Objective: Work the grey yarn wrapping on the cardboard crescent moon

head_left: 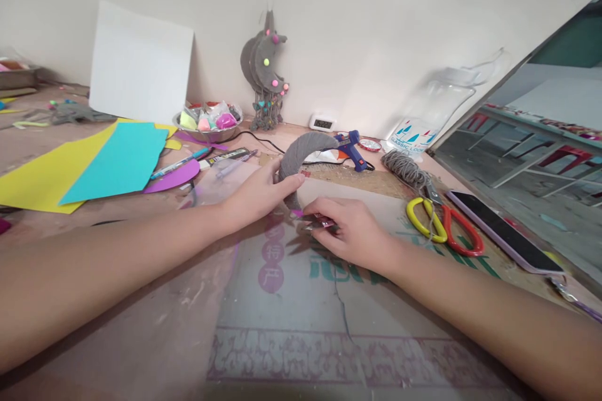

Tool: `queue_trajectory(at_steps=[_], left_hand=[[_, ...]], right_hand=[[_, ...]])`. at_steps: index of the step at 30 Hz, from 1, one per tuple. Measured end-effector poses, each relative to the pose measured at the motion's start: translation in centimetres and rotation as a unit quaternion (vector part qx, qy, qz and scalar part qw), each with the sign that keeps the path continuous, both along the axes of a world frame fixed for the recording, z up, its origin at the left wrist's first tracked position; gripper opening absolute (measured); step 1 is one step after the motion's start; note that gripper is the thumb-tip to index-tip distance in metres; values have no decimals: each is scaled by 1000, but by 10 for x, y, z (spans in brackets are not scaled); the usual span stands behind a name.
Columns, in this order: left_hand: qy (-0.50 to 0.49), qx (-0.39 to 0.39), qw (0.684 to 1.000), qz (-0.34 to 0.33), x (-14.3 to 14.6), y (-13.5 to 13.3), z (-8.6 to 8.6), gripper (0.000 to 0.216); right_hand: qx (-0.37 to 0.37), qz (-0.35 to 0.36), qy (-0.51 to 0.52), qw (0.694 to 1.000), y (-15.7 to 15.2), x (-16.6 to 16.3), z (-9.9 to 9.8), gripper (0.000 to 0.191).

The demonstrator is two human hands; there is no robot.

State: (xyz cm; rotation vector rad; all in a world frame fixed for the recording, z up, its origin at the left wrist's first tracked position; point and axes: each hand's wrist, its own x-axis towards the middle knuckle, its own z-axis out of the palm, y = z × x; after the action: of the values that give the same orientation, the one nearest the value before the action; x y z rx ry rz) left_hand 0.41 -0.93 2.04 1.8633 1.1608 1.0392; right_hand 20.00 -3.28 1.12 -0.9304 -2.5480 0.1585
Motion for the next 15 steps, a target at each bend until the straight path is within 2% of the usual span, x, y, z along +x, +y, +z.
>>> queue_trajectory(at_steps=[2,4,10,15], left_hand=[[-4,-7,1000,4,-1,-1,0,23],[-14,-26,1000,-1,-1,-3,1,24],[-72,-96,992,-48,0,-7,1,23],[-62,-75,994,-49,-2,-4,-2,21]], right_hand=[[18,25,19,999,0,1,3,16],[34,44,48,997,1,3,6,26],[62,5,55,997,9,11,5,33],[75,15,25,997,10,9,4,31]])
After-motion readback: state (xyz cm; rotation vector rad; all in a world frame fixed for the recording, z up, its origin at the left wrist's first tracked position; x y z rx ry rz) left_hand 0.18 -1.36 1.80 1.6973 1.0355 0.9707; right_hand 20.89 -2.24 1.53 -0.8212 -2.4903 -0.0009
